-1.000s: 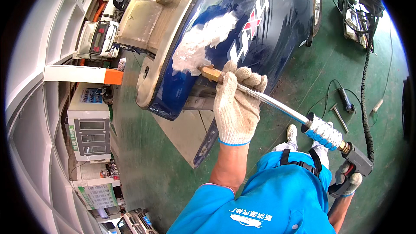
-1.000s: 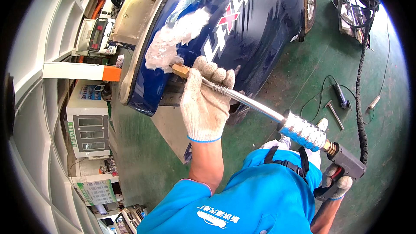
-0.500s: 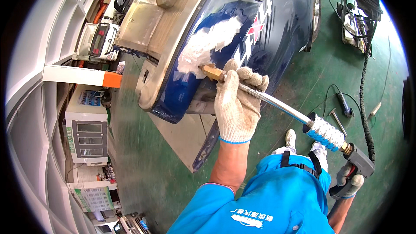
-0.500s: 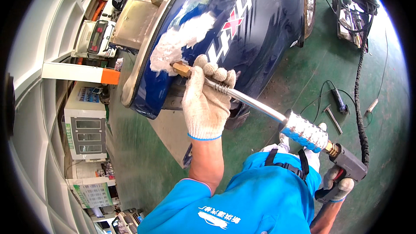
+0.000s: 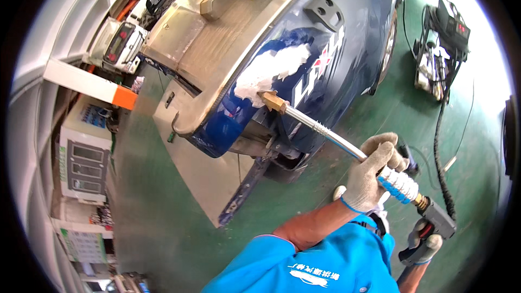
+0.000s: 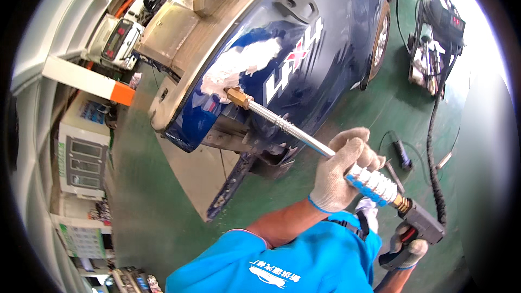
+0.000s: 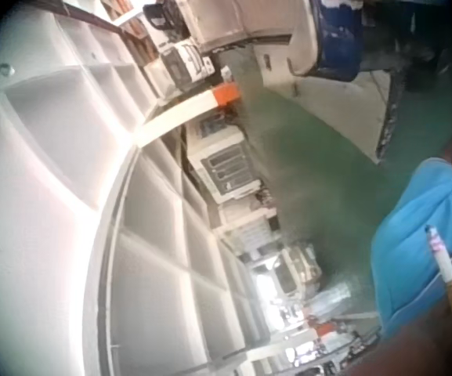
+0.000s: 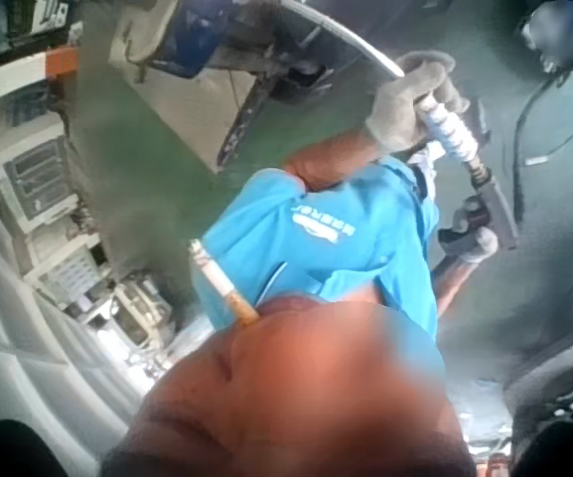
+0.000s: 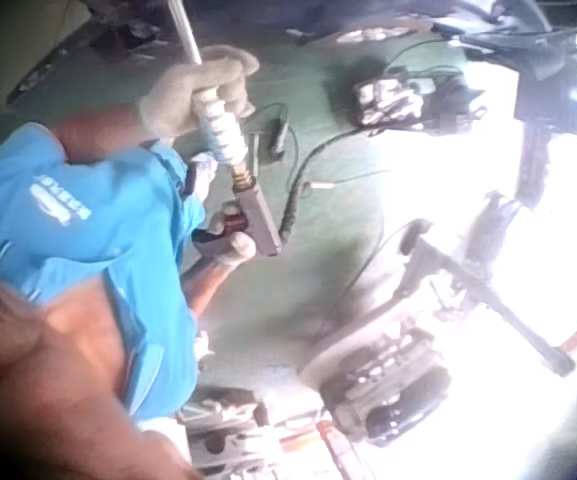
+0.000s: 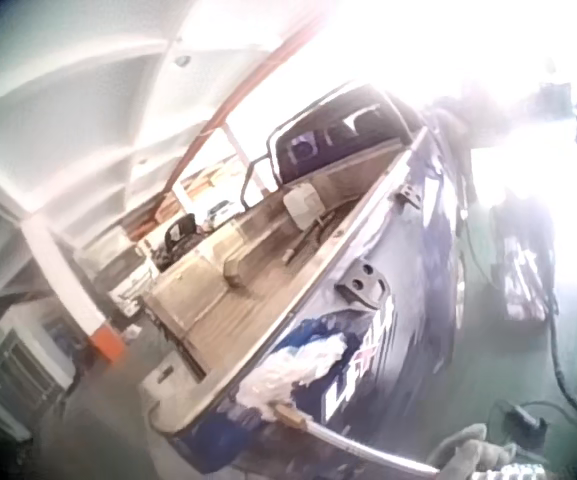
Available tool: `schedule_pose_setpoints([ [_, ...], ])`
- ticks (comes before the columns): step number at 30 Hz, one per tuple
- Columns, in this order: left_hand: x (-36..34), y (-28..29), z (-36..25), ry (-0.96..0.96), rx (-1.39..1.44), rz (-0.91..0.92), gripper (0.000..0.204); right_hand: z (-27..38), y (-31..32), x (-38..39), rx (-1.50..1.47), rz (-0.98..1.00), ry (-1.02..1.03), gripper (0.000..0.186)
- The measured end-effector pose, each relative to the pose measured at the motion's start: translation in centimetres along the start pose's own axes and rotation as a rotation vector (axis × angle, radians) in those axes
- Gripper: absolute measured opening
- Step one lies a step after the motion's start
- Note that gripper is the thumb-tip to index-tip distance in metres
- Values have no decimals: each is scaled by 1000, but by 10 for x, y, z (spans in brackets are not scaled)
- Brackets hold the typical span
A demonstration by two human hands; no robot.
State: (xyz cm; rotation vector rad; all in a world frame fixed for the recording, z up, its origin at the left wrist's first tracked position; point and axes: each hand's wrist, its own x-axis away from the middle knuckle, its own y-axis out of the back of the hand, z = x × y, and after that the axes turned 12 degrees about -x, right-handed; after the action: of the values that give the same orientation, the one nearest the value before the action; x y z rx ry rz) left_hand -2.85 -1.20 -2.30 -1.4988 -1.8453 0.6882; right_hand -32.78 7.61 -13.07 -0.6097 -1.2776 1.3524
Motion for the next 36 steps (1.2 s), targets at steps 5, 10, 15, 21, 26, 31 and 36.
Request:
schedule_pose_setpoints([
  [5, -28, 21, -42, -157, 27, 178, 22, 8, -8, 5, 117, 72, 27, 54],
  [10, -4, 14, -6, -114, -116, 351, 35, 15, -20, 0, 72, 101, -71, 49],
  [15, -33, 45, -102, -280, 134, -38, 31, 21, -23, 2, 75, 93, -17, 51],
  [21, -61, 55, -154, -237, 484, 395, 30, 12, -35, -2, 256, 204, 69, 58],
  [26, -71, 61, -145, -425, 531, 751, 24, 15, -33, -3, 232, 205, 18, 66],
  [31, -29, 26, -127, -297, 174, -58, 20, 23, 4, -1, 12, 129, -132, 55],
  [36, -32, 39, -115, -282, 103, -192, 18, 15, 18, -2, 43, 60, -112, 51],
])
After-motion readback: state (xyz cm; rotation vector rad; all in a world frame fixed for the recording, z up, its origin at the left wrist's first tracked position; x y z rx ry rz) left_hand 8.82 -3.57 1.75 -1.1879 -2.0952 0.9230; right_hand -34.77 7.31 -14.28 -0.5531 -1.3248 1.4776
